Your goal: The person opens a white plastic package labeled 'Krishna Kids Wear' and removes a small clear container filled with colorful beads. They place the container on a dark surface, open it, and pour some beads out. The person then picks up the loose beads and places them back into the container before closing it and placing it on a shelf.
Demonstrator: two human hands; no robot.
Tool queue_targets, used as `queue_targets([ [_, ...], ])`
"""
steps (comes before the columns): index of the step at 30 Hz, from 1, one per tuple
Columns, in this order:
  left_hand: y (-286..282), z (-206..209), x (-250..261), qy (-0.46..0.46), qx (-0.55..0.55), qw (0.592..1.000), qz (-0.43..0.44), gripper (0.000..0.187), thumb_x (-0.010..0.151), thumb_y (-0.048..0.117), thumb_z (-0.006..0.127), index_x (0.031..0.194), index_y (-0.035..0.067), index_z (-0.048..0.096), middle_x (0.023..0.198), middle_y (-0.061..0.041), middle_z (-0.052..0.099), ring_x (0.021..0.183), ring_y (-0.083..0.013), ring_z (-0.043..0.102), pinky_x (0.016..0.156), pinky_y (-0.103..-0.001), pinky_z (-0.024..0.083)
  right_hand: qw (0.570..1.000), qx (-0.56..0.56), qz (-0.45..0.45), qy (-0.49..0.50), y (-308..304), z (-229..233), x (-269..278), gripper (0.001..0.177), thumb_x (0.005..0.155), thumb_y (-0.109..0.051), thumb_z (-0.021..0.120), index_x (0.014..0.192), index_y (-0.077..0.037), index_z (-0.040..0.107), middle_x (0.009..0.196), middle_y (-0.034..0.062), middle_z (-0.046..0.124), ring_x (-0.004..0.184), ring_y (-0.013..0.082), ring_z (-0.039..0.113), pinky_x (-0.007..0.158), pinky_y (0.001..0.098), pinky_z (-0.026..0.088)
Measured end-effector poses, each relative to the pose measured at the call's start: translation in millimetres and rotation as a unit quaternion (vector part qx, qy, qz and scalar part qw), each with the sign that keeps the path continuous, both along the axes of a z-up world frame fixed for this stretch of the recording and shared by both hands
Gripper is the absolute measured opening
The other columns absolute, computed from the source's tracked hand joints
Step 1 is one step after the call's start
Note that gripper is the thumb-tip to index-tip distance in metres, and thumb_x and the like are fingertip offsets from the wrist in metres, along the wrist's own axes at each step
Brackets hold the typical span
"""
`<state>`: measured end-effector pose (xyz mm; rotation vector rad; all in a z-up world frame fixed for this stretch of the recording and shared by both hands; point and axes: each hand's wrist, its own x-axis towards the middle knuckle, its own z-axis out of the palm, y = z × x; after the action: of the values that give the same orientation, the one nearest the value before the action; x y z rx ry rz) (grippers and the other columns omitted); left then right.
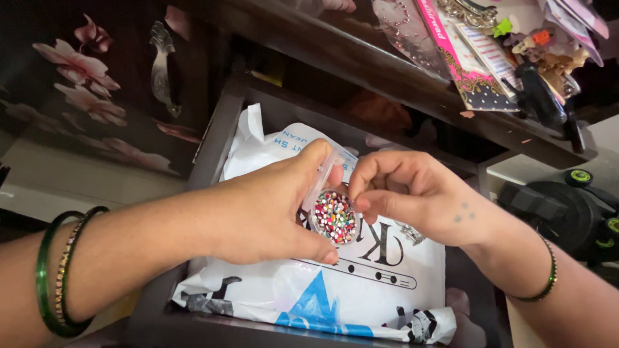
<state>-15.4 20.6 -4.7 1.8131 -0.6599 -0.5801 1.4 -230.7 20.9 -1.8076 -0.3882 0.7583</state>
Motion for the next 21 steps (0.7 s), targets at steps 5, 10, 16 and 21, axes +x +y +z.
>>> queue_targets([
  [5,-0.6,-1.0,0.9,-0.027,0.004,0.999,0.016,0.076,0.065,0.026,0.09,0.122,0.009,0.042,0.099,-0.011,0.065,0.086,-0.0182,0.067,0.07,-0.033,0.056,0.999,0.031,-0.003,-0.008,2.1,-7.0,-2.7,0.006,0.093,0.005,0.068,0.096,0.002,0.064,0.091,0.0037,0.065,0.086,0.0084,0.06,0.075,0.0254,0.048],
  [10,-1.9,6.1,1.9,0.036,0.032,0.999,0.024,0.078,0.066,0.022,0.085,0.128,0.013,0.04,0.101,-0.008,0.069,0.086,-0.0161,0.068,0.072,-0.031,0.056,0.992,0.032,0.023,-0.117,2.5,-2.8,-5.6,0.009,0.092,0.006,0.069,0.098,0.001,0.064,0.104,0.0051,0.061,0.093,0.0095,0.062,0.083,0.0274,0.052],
  [16,-0.5,-8.2,4.9,0.031,-0.073,0.997,-0.013,0.077,0.071,0.01,0.08,0.134,0.012,0.036,0.112,-0.007,0.073,0.091,-0.0133,0.068,0.078,-0.03,0.057,0.954,0.061,-0.017,-0.291,14.8,10.5,-16.9,0.038,0.086,0.007,0.061,0.121,-0.006,0.053,0.126,0.0054,0.052,0.108,0.0135,0.061,0.094,0.0286,0.053],
  [21,-0.8,-20.7,8.3,0.061,-0.213,0.974,-0.04,0.081,0.078,0.003,0.077,0.146,0.008,0.033,0.129,-0.01,0.067,0.101,-0.011,0.068,0.082,-0.03,0.059,0.835,-0.101,0.099,-0.532,15.8,18.0,-24.6,0.043,0.079,0.012,0.06,0.118,-0.006,0.065,0.134,0.0163,0.053,0.127,0.0312,0.058,0.105,0.0393,0.053],
])
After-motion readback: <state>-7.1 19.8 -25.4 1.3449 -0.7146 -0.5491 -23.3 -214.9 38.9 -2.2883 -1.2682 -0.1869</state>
